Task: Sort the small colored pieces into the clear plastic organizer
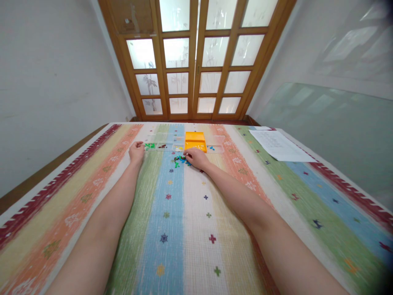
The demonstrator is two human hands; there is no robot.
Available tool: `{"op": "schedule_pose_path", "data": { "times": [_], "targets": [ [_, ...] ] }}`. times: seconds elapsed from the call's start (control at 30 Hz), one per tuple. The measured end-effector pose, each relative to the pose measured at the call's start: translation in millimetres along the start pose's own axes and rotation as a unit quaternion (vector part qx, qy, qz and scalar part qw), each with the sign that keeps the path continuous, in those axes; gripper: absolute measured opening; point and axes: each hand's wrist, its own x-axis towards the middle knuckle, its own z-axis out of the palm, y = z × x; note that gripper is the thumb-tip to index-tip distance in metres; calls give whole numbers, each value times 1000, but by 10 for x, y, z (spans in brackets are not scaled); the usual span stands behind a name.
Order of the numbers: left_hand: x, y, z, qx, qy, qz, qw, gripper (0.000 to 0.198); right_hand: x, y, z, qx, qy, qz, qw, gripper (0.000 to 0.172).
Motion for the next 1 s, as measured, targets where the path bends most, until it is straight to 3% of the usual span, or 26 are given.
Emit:
{"op": "schedule_pose_path", "data": {
  "times": [0.07, 0.13, 0.23, 0.3, 0.4, 0.5, 0.63, 0.8, 1.0],
  "targets": [
    [-40, 57, 36, 16, 27, 4, 999, 29, 2, 2, -5, 0, 4, 4, 1000, 21],
    [-114, 154, 103, 29, -6, 40, 999, 25, 2, -5, -17, -5, 8, 15, 1000, 21],
    [-304, 368, 240, 52, -152, 143, 977, 26, 2, -22, -48, -11, 16, 36, 999, 22],
    [-466, 526, 331, 73, -264, 221, 936, 30, 5, -25, -68, -14, 21, 48, 999, 22],
    [-698, 724, 435, 113, -330, 304, 886, 38, 9, -12, -74, -15, 33, 62, 997, 21],
    [-851, 824, 491, 142, -333, 357, 861, 48, 8, -5, -43, -14, 47, 82, 995, 20],
    [-901, 807, 523, 153, -324, 387, 850, 57, 3, -39, 23, -31, 66, 99, 992, 19],
    [-823, 710, 554, 130, -331, 394, 847, 46, -22, -66, 31, -57, 52, 84, 993, 18],
    [-752, 671, 603, 124, -335, 396, 846, 29, -230, 35, -113, -52, 32, 54, 997, 21]
  ]
}}
